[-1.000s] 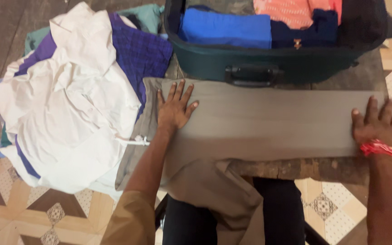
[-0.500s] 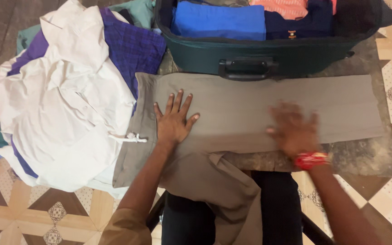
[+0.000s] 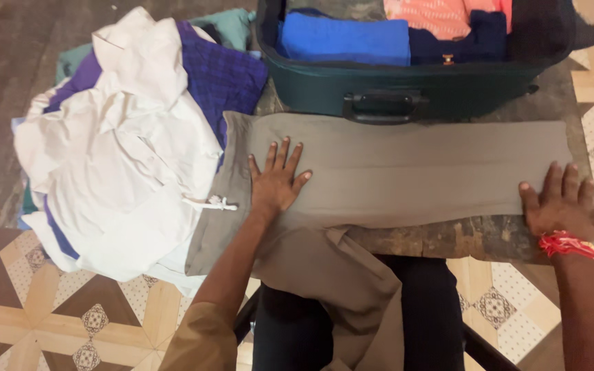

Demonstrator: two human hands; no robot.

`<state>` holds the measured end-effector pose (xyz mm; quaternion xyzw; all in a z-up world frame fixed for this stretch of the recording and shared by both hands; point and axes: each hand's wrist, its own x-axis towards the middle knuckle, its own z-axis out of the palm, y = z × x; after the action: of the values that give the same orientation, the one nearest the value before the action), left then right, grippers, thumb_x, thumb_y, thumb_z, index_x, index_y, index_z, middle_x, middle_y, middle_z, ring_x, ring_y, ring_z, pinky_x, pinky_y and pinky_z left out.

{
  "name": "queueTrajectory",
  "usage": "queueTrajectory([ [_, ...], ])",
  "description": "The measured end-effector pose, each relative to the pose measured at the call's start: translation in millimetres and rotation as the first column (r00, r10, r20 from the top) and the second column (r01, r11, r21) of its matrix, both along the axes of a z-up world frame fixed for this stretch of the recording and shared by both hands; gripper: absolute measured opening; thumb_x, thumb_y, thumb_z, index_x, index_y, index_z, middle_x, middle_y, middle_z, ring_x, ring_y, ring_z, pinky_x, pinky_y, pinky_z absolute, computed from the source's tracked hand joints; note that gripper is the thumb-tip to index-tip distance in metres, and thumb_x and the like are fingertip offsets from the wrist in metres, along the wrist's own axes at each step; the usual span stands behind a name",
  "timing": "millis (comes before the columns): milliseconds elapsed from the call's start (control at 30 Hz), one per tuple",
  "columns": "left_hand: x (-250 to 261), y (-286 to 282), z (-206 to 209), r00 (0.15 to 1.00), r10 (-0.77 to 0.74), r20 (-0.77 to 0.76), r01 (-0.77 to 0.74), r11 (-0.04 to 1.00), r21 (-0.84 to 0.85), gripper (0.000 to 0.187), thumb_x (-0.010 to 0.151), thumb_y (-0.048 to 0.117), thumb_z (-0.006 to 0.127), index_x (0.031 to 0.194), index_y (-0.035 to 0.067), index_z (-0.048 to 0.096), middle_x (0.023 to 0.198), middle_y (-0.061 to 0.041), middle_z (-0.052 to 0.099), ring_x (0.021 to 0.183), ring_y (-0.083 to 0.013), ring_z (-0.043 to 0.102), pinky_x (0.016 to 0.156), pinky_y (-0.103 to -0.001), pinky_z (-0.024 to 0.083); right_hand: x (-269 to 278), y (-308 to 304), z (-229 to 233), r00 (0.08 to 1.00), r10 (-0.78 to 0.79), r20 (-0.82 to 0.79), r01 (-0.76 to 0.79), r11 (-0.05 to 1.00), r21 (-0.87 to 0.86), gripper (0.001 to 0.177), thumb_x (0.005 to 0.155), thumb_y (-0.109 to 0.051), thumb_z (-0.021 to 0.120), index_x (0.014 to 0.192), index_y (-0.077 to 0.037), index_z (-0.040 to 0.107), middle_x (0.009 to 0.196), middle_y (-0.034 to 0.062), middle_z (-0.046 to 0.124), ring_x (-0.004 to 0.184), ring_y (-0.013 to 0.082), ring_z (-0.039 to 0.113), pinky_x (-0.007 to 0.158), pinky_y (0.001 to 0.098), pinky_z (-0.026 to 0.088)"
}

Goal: The person folds a pair of trousers on a wooden table and places them into a suitcase, followed by folding a white shirt.

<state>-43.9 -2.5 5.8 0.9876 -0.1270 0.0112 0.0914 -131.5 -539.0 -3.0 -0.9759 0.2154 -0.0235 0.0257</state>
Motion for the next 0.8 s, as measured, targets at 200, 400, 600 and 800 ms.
queueTrajectory([
  [200, 8.2, 1.6, -5.7, 0.999, 0.008, 0.032, -0.01, 0.999, 0.051, 0.071, 0.099, 0.065, 0.039, 0.16, 0.03, 0.029, 0.169, -0.009, 0.021, 0.154, -0.0349, 0.019, 0.117, -0.071, 0.011, -15.5, 21.3, 23.3, 0.99, -0.076, -0.119, 0.063, 0.992, -0.11, 0.082, 0.098, -0.071, 0.024, 0.161, -0.02, 0.018, 0.169, 0.013, 0.012, 0.151, 0.0481, 0.011, 0.108, 0.0809, 0.002],
  [400, 54.9, -19.2, -7.0, 0.991, 0.079, -0.104, -0.082, 0.997, -0.015, 0.072, 0.099, 0.066, 0.035, 0.159, 0.028, 0.027, 0.168, -0.005, 0.02, 0.154, -0.033, 0.017, 0.114, -0.075, 0.005, 61.5, 95.0, 21.7, 0.926, 0.373, 0.064, -0.374, 0.928, -0.005, 0.075, 0.099, -0.067, 0.026, 0.163, -0.028, 0.02, 0.171, 0.0095, 0.016, 0.157, 0.0396, 0.015, 0.107, 0.086, 0.009],
  [600, 55.3, -9.6, 0.7, 0.999, 0.049, -0.02, -0.049, 0.999, 0.019, 0.073, 0.097, 0.067, 0.034, 0.16, 0.031, 0.028, 0.168, -0.004, 0.023, 0.154, -0.0298, 0.019, 0.116, -0.075, 0.006, 85.9, 74.5, 5.7, 0.97, 0.241, 0.03, -0.239, 0.97, -0.04, 0.072, 0.096, -0.062, 0.028, 0.163, -0.037, 0.022, 0.172, 0.0009, 0.016, 0.155, 0.0332, 0.016, 0.114, 0.0758, 0.014],
  [800, 65.2, -8.7, -5.5, 0.999, 0.029, -0.028, -0.029, 1.0, 0.0, 0.073, 0.097, 0.068, 0.032, 0.16, 0.03, 0.028, 0.168, -0.005, 0.022, 0.154, -0.0318, 0.018, 0.115, -0.074, 0.008, 98.0, 39.2, 21.2, 0.994, 0.096, -0.059, -0.097, 0.995, -0.013, 0.078, 0.094, -0.068, 0.026, 0.162, -0.031, 0.018, 0.171, 0.0025, 0.011, 0.155, 0.0317, 0.012, 0.113, 0.0759, 0.007],
])
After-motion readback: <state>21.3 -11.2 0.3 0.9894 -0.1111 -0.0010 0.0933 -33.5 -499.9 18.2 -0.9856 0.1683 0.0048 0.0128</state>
